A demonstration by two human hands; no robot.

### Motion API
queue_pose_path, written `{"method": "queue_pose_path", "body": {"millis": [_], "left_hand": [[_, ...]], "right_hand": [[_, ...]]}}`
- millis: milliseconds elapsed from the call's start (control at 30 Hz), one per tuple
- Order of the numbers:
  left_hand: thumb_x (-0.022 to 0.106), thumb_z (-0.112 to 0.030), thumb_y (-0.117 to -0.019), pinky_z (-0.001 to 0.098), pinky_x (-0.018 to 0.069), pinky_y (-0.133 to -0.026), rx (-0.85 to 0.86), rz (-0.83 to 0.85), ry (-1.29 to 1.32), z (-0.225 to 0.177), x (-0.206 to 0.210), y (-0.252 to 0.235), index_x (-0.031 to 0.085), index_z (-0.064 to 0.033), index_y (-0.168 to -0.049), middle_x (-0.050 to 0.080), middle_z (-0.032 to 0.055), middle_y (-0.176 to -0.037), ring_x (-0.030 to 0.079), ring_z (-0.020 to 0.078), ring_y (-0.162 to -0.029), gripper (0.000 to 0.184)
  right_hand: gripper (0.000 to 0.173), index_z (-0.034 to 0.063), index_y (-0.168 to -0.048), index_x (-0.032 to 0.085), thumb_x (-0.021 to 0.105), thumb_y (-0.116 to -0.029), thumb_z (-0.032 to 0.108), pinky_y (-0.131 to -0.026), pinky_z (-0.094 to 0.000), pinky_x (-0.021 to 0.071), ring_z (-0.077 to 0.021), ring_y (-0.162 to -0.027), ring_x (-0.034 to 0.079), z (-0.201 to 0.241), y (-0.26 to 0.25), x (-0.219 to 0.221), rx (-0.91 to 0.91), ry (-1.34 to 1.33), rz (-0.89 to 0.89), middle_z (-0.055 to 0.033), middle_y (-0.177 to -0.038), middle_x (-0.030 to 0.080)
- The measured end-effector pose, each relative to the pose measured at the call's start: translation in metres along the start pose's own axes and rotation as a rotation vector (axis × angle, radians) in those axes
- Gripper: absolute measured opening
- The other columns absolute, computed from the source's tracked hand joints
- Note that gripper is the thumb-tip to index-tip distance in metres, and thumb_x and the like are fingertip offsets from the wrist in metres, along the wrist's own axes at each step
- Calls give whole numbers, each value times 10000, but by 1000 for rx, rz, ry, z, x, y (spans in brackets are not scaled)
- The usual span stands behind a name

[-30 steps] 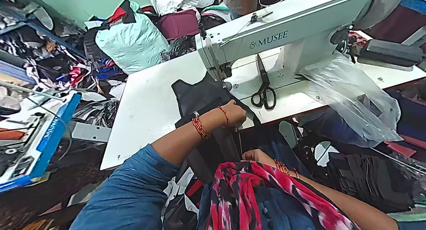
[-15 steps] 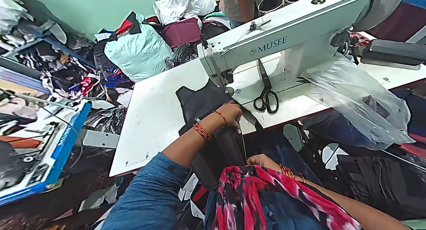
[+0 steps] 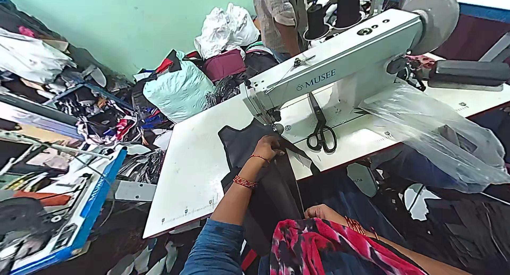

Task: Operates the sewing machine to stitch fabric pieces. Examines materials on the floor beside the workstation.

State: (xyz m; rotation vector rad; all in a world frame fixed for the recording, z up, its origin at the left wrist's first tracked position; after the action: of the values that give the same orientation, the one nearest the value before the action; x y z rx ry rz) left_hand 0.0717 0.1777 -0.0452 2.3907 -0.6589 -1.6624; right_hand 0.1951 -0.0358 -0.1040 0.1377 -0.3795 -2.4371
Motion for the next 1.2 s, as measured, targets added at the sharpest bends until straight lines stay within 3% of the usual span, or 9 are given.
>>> {"method": "queue_pose_path", "body": {"millis": [433, 833, 967, 1033, 1133, 1200], "left_hand": [[720, -232, -970, 527, 441, -1071, -123, 77, 10, 7, 1, -13, 694, 29, -1167, 668, 237, -1213, 610, 357, -1204, 328], [781, -230, -915, 540, 457, -1056, -226, -3, 35, 7, -3, -10, 712, -3, -1137, 675, 214, -1214, 618, 349, -1197, 325], [663, -167, -987, 495, 383, -1155, -118, -58, -197, -20, 0, 2, 721, 23, -1154, 643, 221, -1309, 535, 368, -1332, 259], [606, -112, -1005, 516, 373, -1159, -66, -57, -338, -33, 7, 7, 712, 58, -1146, 637, 235, -1320, 514, 390, -1352, 244], [527, -8, -990, 571, 344, -1143, -37, -5, -504, -54, 19, 22, 668, 108, -1188, 597, 273, -1365, 474, 427, -1382, 269], [502, -80, -1001, 586, 318, -1157, -51, 51, -494, -59, 26, 29, 655, 116, -1210, 550, 292, -1423, 414, 444, -1429, 324]], "right_hand": [[217, -135, -1008, 664, 482, -1028, -19, -785, -215, 444, -38, -828, 546, -7, -3, -1, -9, -17, 2, -127, -902, 656], [227, -144, -1035, 667, 476, -1033, -20, -830, -244, 456, -79, -880, 571, 3, 0, -3, -18, 22, 35, -171, -964, 672], [190, -122, -1026, 658, 516, -1021, 4, -794, -300, 470, -116, -835, 573, 9, 0, 0, -19, 67, 55, -153, -911, 654], [178, -119, -1005, 657, 545, -1014, 20, -769, -319, 465, -131, -802, 563, 12, -1, 1, -37, 107, 63, -150, -874, 643], [178, -102, -949, 638, 558, -1011, 44, -702, -277, 424, -85, -732, 501, 22, 0, 0, -66, 136, 61, -94, -800, 588], [193, -102, -947, 639, 557, -1021, 57, -698, -271, 427, -84, -729, 504, 29, 1, -1, -68, 153, 63, -98, -803, 594]]}}
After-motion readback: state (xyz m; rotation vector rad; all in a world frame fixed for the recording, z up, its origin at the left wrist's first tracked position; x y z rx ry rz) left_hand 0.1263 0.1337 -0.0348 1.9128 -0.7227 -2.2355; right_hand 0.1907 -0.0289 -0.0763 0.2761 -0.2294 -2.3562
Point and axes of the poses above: each hand's wrist, its own y-axis away from the middle knuckle, its own x-axis out of the palm, z = x × y, the point moved 7 cm from there along -y, towards the middle knuckle
